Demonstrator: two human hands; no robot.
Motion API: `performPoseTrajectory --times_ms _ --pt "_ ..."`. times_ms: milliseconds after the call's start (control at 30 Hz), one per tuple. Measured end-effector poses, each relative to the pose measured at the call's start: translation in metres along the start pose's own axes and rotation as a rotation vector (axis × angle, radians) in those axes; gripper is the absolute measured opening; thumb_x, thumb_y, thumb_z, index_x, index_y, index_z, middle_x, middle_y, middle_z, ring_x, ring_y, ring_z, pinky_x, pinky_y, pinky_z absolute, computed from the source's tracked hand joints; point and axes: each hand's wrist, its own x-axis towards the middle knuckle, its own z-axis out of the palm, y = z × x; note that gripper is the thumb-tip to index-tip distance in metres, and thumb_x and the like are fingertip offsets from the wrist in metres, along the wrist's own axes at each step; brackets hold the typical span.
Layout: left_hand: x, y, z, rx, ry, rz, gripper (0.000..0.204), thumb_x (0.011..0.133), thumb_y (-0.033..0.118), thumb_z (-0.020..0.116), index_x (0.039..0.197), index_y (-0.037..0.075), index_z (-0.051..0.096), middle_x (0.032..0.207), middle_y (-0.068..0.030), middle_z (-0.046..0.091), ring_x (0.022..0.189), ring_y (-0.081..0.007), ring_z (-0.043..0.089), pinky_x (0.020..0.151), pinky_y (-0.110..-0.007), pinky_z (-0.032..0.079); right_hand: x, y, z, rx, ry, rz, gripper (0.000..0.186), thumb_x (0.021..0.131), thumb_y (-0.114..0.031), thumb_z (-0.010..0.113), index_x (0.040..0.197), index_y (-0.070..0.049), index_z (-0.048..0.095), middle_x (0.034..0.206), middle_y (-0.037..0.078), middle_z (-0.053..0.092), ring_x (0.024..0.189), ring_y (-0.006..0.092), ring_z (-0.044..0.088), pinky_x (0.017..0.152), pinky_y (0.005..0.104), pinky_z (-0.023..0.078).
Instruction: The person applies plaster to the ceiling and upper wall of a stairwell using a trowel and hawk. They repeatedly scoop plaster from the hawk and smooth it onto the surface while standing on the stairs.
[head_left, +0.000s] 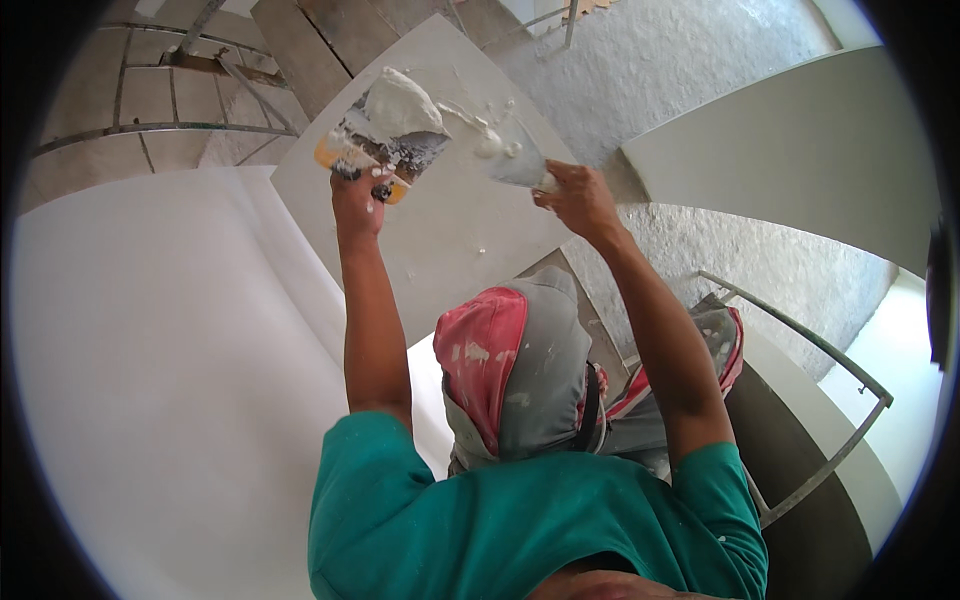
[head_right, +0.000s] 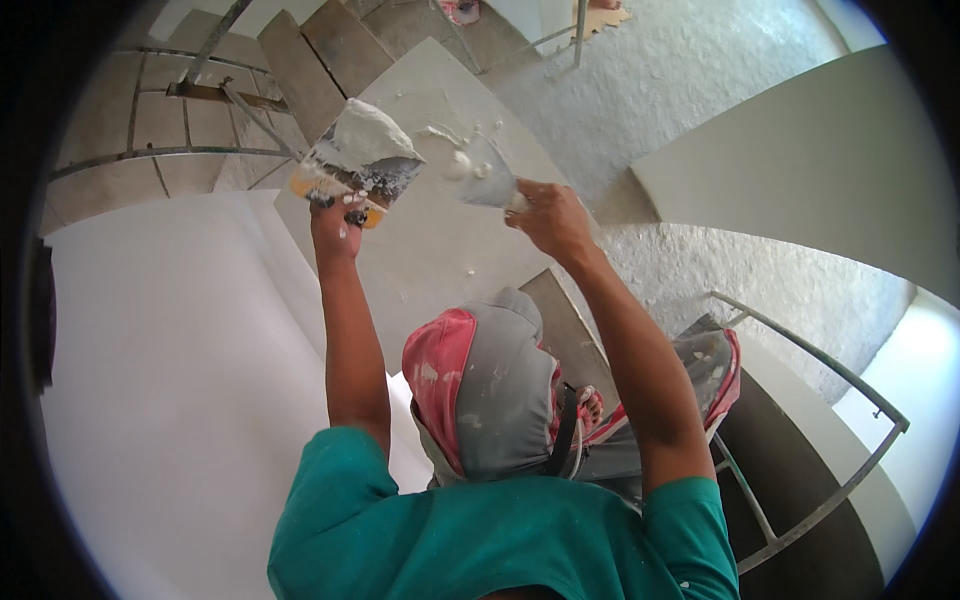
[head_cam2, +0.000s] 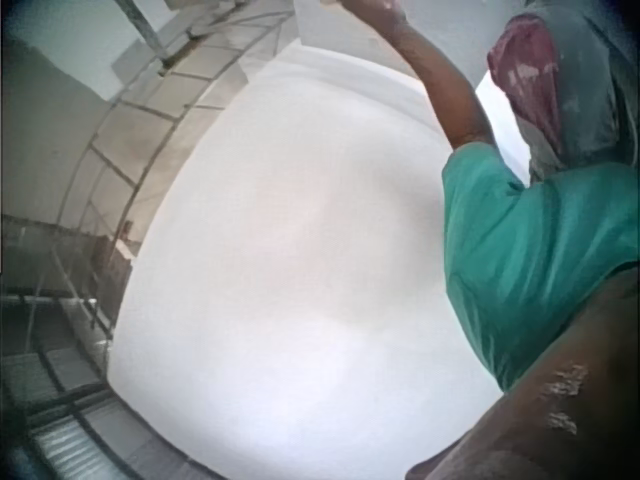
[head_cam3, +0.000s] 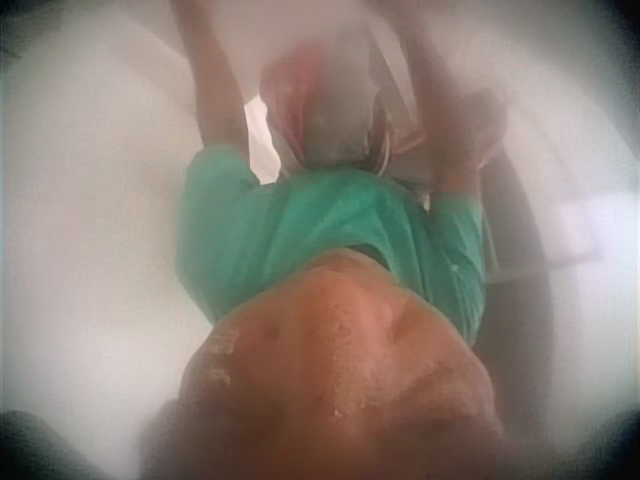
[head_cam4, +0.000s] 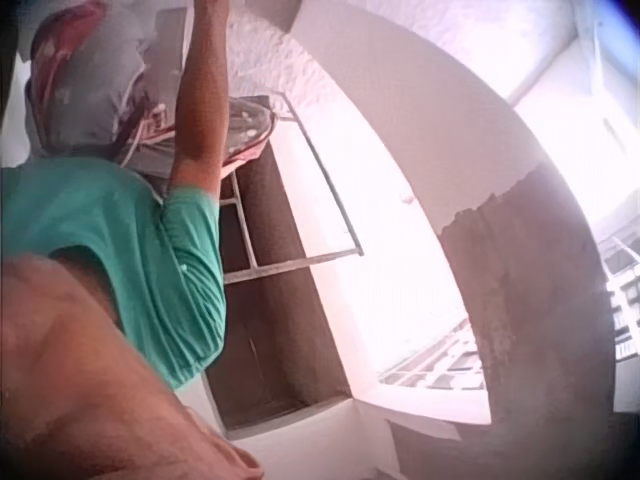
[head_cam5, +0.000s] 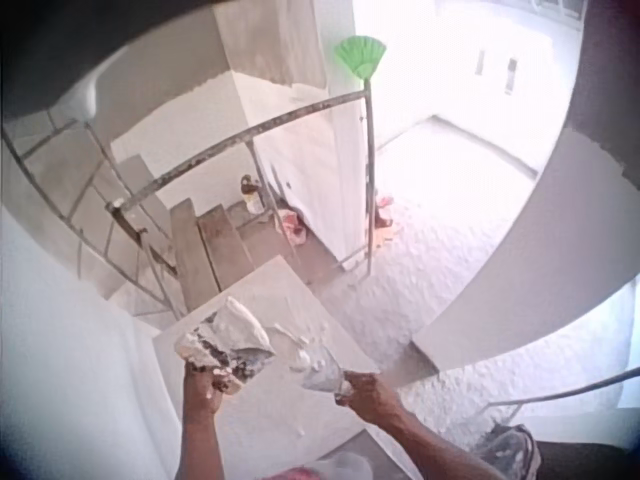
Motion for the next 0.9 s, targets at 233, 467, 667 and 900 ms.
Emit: performPoseTrajectory --times_ms 233,467,667,900 --pt "-0.056 0.022 0.058 0.203 -0.164 0.099 0.035 0.077 -0.013 0.06 0.11 -0.005 0.058 0.106 -0.0129 0.064 0.096 -0.021 0.064 0.086 -0.031 0.052 -0.011 -0.068 -0.047 0.177 0.046 -0.017 0.055 0.064 -0.013 0.076 0.117 -0.005 0.064 0.082 0.019 0.067 0.071 0.0285 0.066 0.068 0.033 0.051" --pt "-0.055 0.114 0.1 0.73 -0.454 0.756 0.042 0.074 -0.009 0.06 0.114 0.002 0.065 0.122 -0.0145 0.062 0.116 -0.0305 0.058 0.096 -0.036 0.048 -0.048 -0.11 -0.108 0.104 0.188 -0.235 0.058 0.061 -0.008 0.077 0.118 -0.006 0.064 0.083 0.022 0.066 0.066 0.0287 0.065 0.068 0.0337 0.051" --pt "-0.058 0.204 0.095 1.0 -0.462 0.707 0.035 0.076 -0.007 0.06 0.109 0.002 0.065 0.114 -0.0123 0.065 0.11 -0.0265 0.061 0.095 -0.036 0.047 -0.105 -0.203 -0.171 0.157 0.253 -0.249 0.057 0.062 -0.006 0.077 0.118 -0.007 0.064 0.084 0.022 0.066 0.066 0.0254 0.066 0.066 0.0328 0.051" --pt "-0.133 0.336 0.16 -0.342 0.27 -0.099 0.028 0.079 0.006 0.067 0.106 0.002 0.062 0.125 -0.015 0.051 0.114 -0.0235 0.051 0.099 -0.045 0.04 -0.173 -0.284 -0.234 0.062 0.3 -0.152 0.059 0.063 -0.009 0.077 0.121 -0.008 0.063 0.085 0.019 0.068 0.07 0.0239 0.067 0.067 0.0333 0.052"
